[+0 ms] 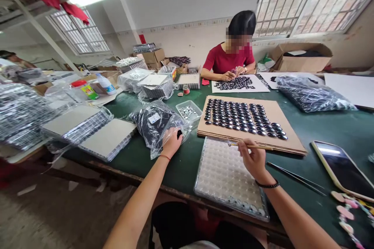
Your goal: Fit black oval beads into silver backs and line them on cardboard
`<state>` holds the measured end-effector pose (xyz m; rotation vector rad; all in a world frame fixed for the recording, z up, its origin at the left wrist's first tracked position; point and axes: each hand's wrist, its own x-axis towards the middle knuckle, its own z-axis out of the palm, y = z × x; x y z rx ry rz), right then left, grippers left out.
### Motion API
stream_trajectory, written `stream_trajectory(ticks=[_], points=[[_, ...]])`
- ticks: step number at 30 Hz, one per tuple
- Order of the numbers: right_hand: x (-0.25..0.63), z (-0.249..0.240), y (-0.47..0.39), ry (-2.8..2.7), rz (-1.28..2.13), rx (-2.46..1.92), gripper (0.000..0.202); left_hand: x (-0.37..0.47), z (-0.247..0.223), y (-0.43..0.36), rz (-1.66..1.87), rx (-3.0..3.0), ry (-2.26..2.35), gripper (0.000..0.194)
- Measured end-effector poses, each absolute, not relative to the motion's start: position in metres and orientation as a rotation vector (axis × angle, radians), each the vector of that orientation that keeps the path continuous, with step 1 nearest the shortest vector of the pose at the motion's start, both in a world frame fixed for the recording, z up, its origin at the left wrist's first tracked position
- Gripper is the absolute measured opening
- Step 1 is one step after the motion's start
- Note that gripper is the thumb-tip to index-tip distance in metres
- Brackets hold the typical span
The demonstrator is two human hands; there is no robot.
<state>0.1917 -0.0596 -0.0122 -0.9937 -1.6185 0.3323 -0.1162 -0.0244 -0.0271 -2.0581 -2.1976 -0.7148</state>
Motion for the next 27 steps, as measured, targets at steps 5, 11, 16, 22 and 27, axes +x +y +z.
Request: stream_trajectory(ticks=[5, 11, 16, 22, 27], points=[[0.191, -0.012, -0.055, -1.62, 0.269, -1.032, 0.02, -0.114, -0.035, -0.021, -0.701, -2.067, -2.182, 0.023], [0.19, -0.009, -0.056, -1.647, 0.218, -1.052, 0.023, -0.119, -0.032, -0.026, -0.857, -2.017, -2.204, 0.029], [0.192, -0.013, -0.054, -1.628, 0.221, -1.091, 0.021, -0.124, -0.028, -0.027, -1.102, -1.882, -2.282, 0.032], [0.191, -0.01, -0.055, -1.664, 0.181, -1.056, 0.022, -0.124, -0.021, -0.029, -1.477, -1.824, -2.354, 0.026], [0.19, -0.007, -0.057, -1.68, 0.189, -1.029, 0.021, -0.08, -0.015, -0.041, -1.898, -1.92, -2.498, 0.021]])
